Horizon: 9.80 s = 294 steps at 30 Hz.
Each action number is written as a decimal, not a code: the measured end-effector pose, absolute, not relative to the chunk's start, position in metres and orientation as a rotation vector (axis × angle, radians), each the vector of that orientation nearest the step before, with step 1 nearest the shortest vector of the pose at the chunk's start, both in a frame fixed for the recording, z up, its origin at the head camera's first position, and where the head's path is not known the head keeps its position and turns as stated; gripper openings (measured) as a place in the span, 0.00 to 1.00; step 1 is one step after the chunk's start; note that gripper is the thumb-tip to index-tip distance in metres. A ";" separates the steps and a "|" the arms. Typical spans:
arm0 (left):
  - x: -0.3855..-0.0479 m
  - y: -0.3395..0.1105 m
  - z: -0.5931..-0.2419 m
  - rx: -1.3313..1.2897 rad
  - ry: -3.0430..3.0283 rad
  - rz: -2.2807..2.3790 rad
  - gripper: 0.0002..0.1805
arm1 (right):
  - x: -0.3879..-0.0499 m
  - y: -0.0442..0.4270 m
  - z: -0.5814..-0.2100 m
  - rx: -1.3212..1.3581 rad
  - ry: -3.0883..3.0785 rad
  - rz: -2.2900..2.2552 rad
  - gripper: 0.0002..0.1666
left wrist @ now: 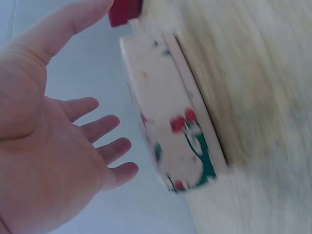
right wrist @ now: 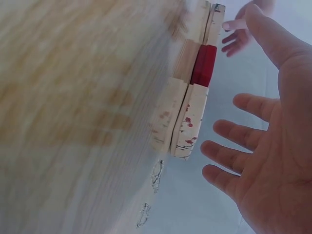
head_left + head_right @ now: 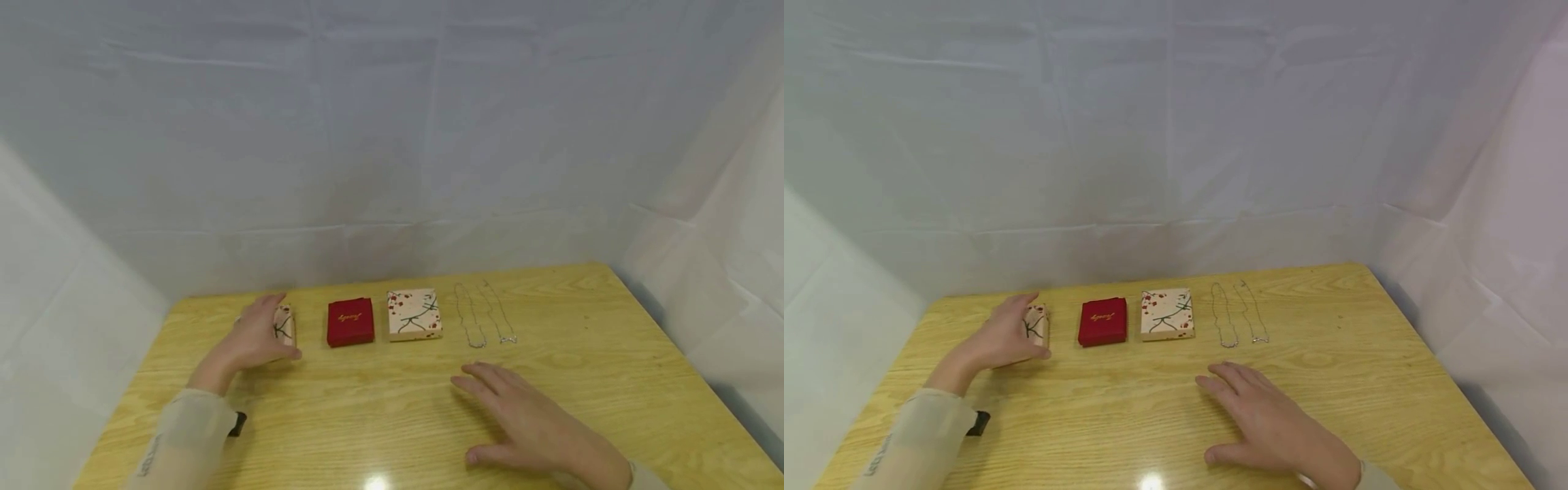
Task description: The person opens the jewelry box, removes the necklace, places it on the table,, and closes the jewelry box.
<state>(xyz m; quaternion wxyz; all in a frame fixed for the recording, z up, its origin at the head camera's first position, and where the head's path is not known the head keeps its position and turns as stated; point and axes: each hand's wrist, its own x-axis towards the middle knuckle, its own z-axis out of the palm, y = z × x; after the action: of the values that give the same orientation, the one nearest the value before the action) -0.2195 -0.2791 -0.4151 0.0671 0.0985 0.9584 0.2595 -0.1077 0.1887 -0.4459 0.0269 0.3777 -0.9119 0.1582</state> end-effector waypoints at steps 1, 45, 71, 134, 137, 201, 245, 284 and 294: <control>-0.219 -0.282 -0.416 0.286 2.897 0.765 0.66 | -0.108 0.189 -0.446 1.168 -2.816 0.487 0.59; -0.211 -0.331 -0.442 0.150 2.870 0.724 0.66 | -0.117 0.178 -0.447 1.209 -2.798 0.426 0.62; -0.178 -0.298 -0.411 0.245 2.919 0.799 0.68 | -0.125 0.167 -0.437 1.215 -2.772 0.463 0.65; -0.107 -0.119 -0.416 0.523 2.779 1.062 0.69 | -0.141 0.121 -0.441 1.026 -2.927 1.139 0.74; -0.106 -0.120 -0.417 0.531 2.760 1.115 0.69 | -0.142 0.127 -0.440 1.029 -2.907 1.196 0.74; -0.110 -0.134 -0.435 0.745 2.601 1.296 0.63 | -0.150 0.149 -0.438 1.222 -2.876 1.110 0.71; -0.105 -0.140 -0.435 0.667 2.537 1.274 0.71 | -0.149 0.150 -0.435 1.233 -2.844 1.109 0.69; -0.105 -0.145 -0.436 0.581 2.519 1.331 0.76 | -0.148 0.160 -0.434 1.214 -2.765 1.167 0.69; -0.105 -0.148 -0.438 0.621 2.581 1.267 0.73 | -0.148 0.181 -0.431 1.199 -2.731 1.038 0.70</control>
<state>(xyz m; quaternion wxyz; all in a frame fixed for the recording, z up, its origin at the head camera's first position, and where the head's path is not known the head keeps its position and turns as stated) -0.1046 -0.1481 -0.4382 0.0997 0.2101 0.8731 0.4286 -0.1485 0.1813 -0.4308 -0.0084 0.3796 -0.8648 0.3286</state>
